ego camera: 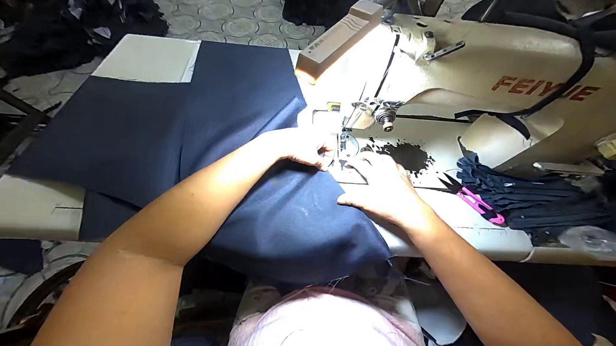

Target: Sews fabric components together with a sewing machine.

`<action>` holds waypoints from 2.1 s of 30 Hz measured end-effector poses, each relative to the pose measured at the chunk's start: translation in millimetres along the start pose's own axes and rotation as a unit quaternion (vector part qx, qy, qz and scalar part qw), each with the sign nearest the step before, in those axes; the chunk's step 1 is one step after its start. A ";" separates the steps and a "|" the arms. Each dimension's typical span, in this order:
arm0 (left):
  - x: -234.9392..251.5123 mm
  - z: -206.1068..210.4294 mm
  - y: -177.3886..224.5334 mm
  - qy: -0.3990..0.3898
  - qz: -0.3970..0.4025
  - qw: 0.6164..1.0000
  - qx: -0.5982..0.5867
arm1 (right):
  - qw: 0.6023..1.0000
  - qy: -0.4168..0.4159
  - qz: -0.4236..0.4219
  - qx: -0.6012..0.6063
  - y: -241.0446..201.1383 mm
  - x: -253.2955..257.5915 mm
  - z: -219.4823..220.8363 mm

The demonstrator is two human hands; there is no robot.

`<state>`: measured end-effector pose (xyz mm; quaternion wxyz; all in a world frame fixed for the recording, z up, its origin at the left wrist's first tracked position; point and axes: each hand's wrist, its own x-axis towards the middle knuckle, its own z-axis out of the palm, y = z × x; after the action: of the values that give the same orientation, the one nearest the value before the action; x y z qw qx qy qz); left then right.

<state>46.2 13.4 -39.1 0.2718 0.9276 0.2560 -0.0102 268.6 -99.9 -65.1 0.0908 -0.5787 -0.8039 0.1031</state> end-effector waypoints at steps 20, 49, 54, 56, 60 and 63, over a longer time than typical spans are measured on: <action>-29.3 80.0 39.0 0.155 -0.233 0.955 0.099 | 0.953 0.043 -0.280 0.107 34.5 4.5 15.5; 15.8 17.6 -43.5 0.090 0.013 0.983 0.160 | 0.985 0.125 -0.116 0.035 -3.2 9.4 28.5; 15.1 14.2 -40.6 0.082 0.017 0.984 0.156 | 0.985 0.120 -0.110 0.052 -2.8 8.9 28.6; 15.4 13.4 -40.1 0.081 0.012 0.985 0.153 | 0.984 0.124 -0.111 0.058 -2.1 9.7 28.2; 14.8 12.4 -39.3 0.087 0.014 0.986 0.144 | 0.985 0.122 -0.108 0.048 -2.4 11.0 28.8; 16.0 9.8 -40.4 0.083 0.016 0.986 0.141 | 0.987 0.118 -0.100 0.046 -3.4 12.6 28.4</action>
<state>41.9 45.1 -70.2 0.1158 0.9582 0.2592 0.0352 254.0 -90.7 -91.2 0.2213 -0.4990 -0.8355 0.0620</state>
